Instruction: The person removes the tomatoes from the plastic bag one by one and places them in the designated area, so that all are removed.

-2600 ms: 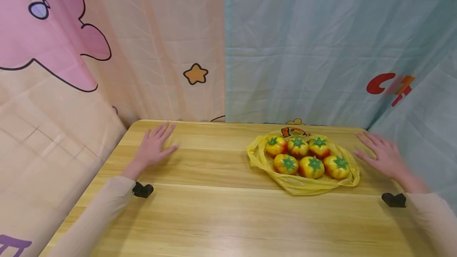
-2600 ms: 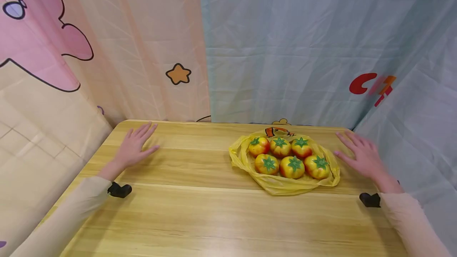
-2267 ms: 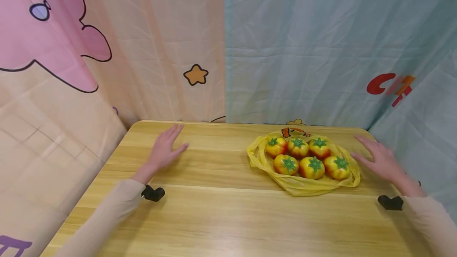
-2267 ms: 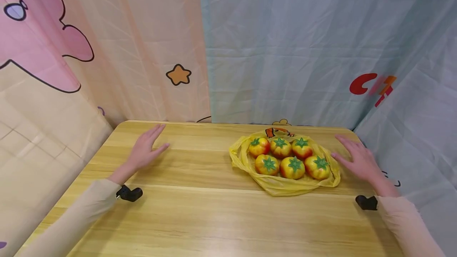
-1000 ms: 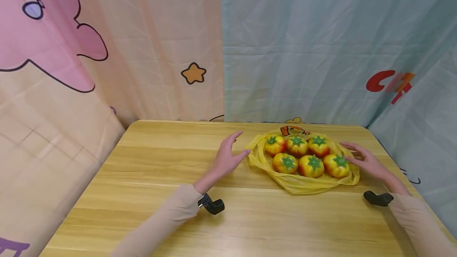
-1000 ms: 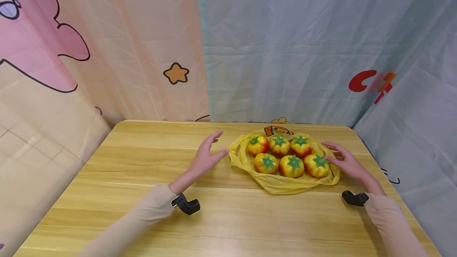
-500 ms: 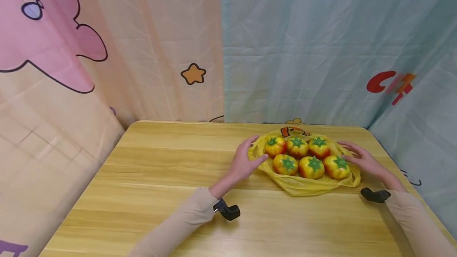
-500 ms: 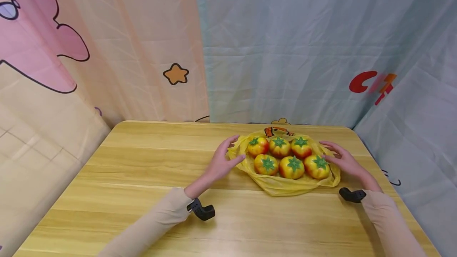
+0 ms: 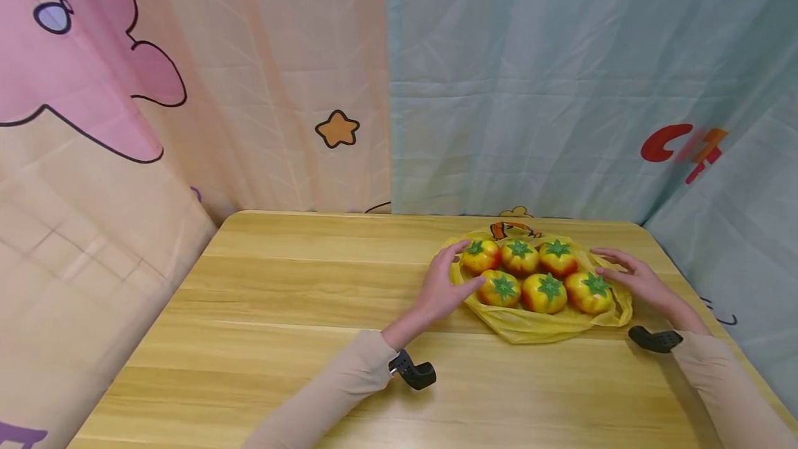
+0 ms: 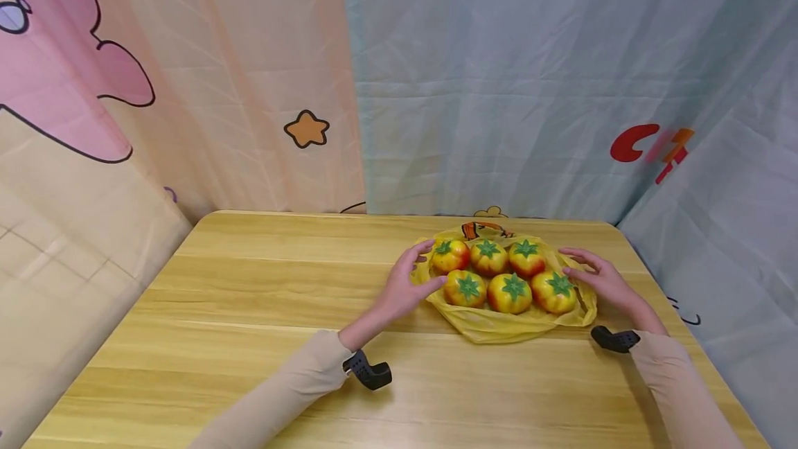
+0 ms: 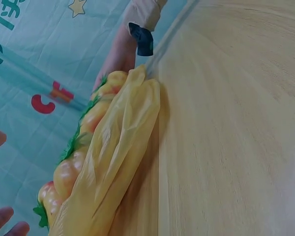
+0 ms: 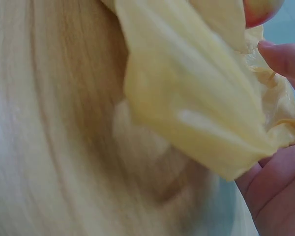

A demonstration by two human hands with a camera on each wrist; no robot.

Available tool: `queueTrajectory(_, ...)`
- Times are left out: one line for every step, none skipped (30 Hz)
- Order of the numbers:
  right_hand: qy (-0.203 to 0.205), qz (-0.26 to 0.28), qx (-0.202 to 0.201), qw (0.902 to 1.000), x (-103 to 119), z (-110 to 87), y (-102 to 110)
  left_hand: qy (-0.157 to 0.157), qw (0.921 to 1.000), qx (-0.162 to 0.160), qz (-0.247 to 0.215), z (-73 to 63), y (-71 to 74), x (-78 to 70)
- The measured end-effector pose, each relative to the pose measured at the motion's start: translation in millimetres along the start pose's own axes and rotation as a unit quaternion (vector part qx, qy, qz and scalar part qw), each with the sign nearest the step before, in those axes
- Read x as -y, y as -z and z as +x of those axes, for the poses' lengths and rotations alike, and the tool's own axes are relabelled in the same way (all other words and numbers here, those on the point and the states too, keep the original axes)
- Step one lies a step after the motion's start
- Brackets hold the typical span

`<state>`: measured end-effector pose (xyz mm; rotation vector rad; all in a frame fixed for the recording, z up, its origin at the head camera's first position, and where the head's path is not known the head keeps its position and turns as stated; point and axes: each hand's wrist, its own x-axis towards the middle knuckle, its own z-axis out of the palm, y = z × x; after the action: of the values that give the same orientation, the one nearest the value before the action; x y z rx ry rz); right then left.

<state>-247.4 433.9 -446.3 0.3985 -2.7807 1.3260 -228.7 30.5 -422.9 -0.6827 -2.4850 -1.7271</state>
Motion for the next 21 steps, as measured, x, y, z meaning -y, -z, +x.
queueTrajectory(0.000, -0.002, -0.001, 1.0000, 0, 0.3, 0, 0.000, 1.0000, 0.002, -0.002, 0.8, -1.9, 0.3)
queueTrajectory(0.001, -0.005, -0.002, 1.0000, -1, 0.5, 0, 0.000, 1.0000, 0.003, -0.002, 1.6, -4.0, 0.9)
queueTrajectory(0.001, -0.006, -0.001, 1.0000, -1, 0.7, 0, 0.001, 1.0000, 0.004, -0.004, 2.2, -5.9, 1.2)
queueTrajectory(0.000, -0.007, -0.001, 1.0000, -1, 0.8, 0, 0.002, 1.0000, 0.005, -0.006, 2.7, -7.6, 1.2)
queueTrajectory(0.000, -0.007, -0.001, 1.0000, -1, 0.5, 0, 0.001, 0.9999, 0.006, -0.009, 3.3, -9.5, 1.2)
queueTrajectory(-0.001, -0.007, 0.000, 1.0000, -1, 0.2, 1, 0.000, 1.0000, 0.005, -0.009, 3.7, -11.1, 1.2)
queueTrajectory(-0.003, -0.008, 0.001, 1.0000, 0, 0.1, 1, -0.001, 1.0000, 0.004, -0.009, 3.8, -12.6, 0.9)
queueTrajectory(-0.005, -0.010, 0.002, 0.9999, 0, -0.1, 1, 0.000, 1.0000, 0.002, -0.006, 3.8, -14.0, 0.7)
queueTrajectory(-0.007, -0.011, 0.004, 0.9999, 1, -0.4, 2, 0.002, 1.0000, 0.001, -0.004, 3.7, -15.4, 0.5)
queueTrajectory(-0.009, -0.014, 0.004, 0.9999, 1, -0.9, 2, 0.002, 1.0000, 0.001, -0.001, 3.6, -17.2, 0.6)
queueTrajectory(-0.011, -0.015, 0.004, 0.9998, 1, -1.3, 2, 0.003, 1.0000, 0.001, 0.003, 3.5, -18.9, 0.8)
queueTrajectory(-0.013, -0.017, 0.006, 0.9998, 1, -1.7, 2, 0.005, 1.0000, 0.001, 0.005, 3.3, -20.6, 1.2)
queueTrajectory(-0.014, -0.018, 0.007, 0.9997, 1, -2.1, 2, 0.007, 0.9999, 0.001, 0.008, 3.2, -22.3, 1.7)
queueTrajectory(-0.014, -0.018, 0.009, 0.9997, 1, -2.3, 2, 0.009, 0.9999, 0.001, 0.010, 3.0, -24.0, 2.4)
queueTrajectory(-0.014, -0.017, 0.011, 0.9997, 1, -2.4, 1, 0.010, 0.9999, 0.001, 0.011, 2.8, -25.5, 3.0)
queueTrajectory(-0.013, -0.016, 0.011, 0.9997, 1, -2.5, 1, 0.010, 0.9999, 0.001, 0.013, 2.8, -27.0, 3.7)
queueTrajectory(-0.013, -0.014, 0.013, 0.9997, 0, -2.5, 1, 0.011, 0.9998, 0.001, 0.014, 2.7, -28.4, 4.3)
queueTrajectory(-0.012, -0.012, 0.014, 0.9998, 0, -2.5, 1, 0.010, 0.9998, 0.000, 0.016, 2.6, -29.8, 5.0)
queueTrajectory(-0.011, -0.011, 0.013, 0.9998, 0, -2.5, 0, 0.009, 0.9998, -0.001, 0.020, 2.7, -31.2, 5.8)
queueTrajectory(-0.010, -0.010, 0.012, 0.9998, 0, -2.5, 0, 0.007, 0.9997, -0.001, 0.025, 2.8, -32.6, 6.5)
queueTrajectory(-0.010, -0.009, 0.011, 0.9999, -1, -2.7, 0, 0.005, 0.9995, -0.002, 0.032, 2.9, -33.9, 7.2)
